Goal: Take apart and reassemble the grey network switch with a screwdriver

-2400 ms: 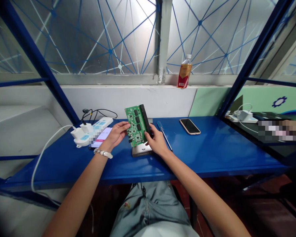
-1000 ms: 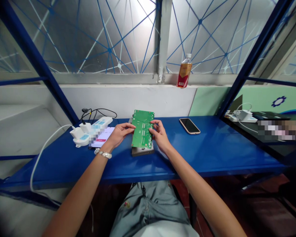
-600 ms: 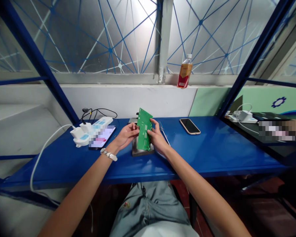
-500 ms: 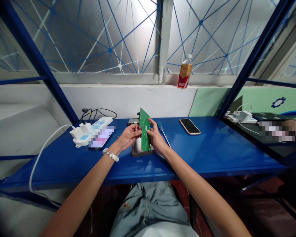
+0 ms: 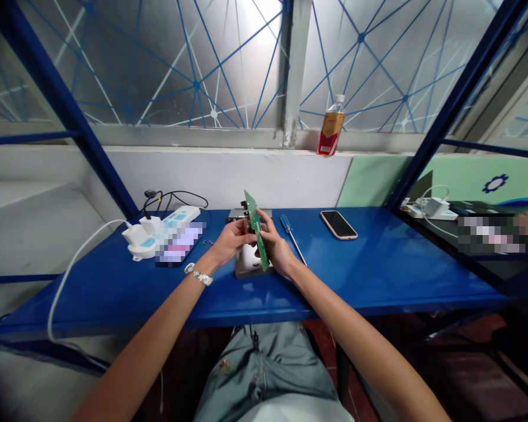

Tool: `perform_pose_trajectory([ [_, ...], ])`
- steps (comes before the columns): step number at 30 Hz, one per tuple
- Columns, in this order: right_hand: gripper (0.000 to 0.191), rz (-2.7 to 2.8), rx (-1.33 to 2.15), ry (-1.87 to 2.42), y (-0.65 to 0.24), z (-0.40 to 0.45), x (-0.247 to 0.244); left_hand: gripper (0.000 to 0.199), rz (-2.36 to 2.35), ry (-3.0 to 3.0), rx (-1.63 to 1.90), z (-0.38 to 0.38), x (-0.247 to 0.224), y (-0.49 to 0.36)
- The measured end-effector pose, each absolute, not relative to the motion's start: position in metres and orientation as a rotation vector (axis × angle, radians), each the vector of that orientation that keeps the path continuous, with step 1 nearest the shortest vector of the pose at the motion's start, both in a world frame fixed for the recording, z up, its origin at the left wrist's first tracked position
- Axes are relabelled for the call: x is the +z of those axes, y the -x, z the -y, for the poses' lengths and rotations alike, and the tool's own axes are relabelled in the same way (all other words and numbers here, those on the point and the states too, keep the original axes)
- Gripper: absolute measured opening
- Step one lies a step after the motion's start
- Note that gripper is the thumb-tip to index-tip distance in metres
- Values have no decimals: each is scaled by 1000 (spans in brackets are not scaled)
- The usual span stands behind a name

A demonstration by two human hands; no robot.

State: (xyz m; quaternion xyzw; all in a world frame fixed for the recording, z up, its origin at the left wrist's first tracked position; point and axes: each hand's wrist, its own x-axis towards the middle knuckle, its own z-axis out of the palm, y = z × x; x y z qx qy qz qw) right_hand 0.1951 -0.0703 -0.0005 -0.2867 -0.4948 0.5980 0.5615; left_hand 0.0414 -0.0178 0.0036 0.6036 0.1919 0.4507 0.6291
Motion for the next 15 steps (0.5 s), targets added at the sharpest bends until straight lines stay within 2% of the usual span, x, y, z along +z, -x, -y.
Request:
perform_pose_trajectory([
  [5, 65, 1171, 1452, 765, -196, 72, 3, 45, -480, -1426, 1097, 14, 2, -42],
  [13, 52, 1126, 1521, 896, -204, 71, 5, 62, -769, -1646, 1677, 22, 12, -31],
  [15, 49, 1136, 1568, 903, -206, 71, 6, 59, -857, -1839, 1763, 25, 17, -25],
])
